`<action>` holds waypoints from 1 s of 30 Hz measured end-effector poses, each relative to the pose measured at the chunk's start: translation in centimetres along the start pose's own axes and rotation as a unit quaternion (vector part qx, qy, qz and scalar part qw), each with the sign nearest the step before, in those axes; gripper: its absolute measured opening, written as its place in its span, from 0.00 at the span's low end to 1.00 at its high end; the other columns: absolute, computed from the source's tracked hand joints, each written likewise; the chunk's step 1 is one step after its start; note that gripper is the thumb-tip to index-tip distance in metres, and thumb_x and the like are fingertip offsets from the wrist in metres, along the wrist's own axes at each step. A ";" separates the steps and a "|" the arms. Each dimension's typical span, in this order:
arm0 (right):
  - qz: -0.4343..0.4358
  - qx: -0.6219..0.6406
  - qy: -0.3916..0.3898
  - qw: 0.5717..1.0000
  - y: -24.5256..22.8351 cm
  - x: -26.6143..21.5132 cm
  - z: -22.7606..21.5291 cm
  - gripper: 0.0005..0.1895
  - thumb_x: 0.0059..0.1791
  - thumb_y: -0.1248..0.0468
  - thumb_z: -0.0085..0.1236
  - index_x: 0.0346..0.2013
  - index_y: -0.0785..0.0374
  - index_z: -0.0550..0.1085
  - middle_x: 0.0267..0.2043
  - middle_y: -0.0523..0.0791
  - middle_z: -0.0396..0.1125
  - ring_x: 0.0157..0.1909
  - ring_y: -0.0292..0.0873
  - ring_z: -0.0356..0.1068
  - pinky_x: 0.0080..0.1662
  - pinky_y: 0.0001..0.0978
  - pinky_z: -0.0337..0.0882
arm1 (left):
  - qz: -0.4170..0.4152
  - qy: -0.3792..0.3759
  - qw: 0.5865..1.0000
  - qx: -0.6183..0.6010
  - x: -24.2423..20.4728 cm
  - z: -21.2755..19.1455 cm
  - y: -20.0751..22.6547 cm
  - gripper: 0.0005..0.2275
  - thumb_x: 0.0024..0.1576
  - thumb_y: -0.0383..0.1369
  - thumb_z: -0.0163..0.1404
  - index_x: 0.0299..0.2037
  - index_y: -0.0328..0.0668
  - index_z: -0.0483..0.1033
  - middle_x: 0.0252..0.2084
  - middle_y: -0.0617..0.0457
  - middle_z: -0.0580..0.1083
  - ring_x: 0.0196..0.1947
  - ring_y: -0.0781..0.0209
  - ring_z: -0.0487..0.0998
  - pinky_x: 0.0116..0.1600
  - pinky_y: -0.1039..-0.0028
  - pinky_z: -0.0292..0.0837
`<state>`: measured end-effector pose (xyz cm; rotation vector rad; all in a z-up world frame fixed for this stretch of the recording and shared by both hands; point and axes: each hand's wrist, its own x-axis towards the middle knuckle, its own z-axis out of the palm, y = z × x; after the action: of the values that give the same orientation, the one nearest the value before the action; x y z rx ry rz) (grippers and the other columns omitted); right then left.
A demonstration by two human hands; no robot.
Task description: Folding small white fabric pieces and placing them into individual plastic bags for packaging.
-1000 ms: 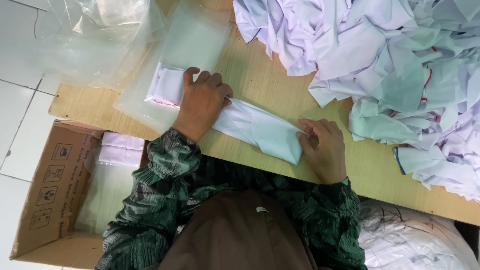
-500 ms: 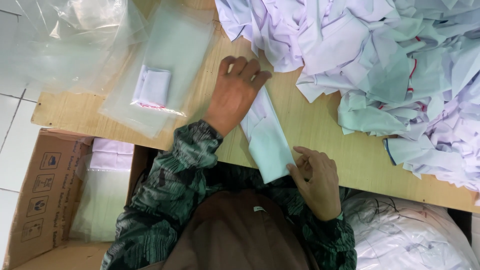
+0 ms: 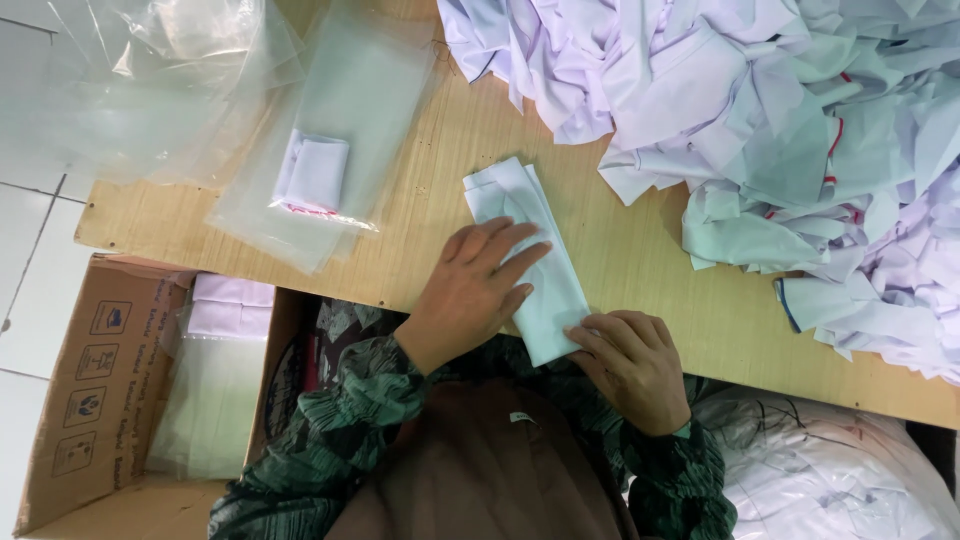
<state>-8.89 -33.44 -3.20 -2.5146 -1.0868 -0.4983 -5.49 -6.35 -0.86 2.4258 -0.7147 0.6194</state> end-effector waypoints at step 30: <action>0.157 0.288 -0.063 0.942 0.8 13.9 -0.9 0.09 0.55 0.62 0.60 0.48 0.61 0.77 0.39 0.47 0.75 0.39 0.49 0.74 0.41 0.37 0.71 | -0.307 -0.124 0.870 -0.366 -0.5 -4.2 1.6 0.39 0.62 0.31 0.51 0.78 0.47 0.36 0.48 0.31 0.77 0.44 0.40 0.81 0.49 0.59 0.77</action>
<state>0.52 -25.77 3.69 -2.1426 -0.7101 0.0712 -7.99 -4.79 2.58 1.8412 -0.1668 -0.2103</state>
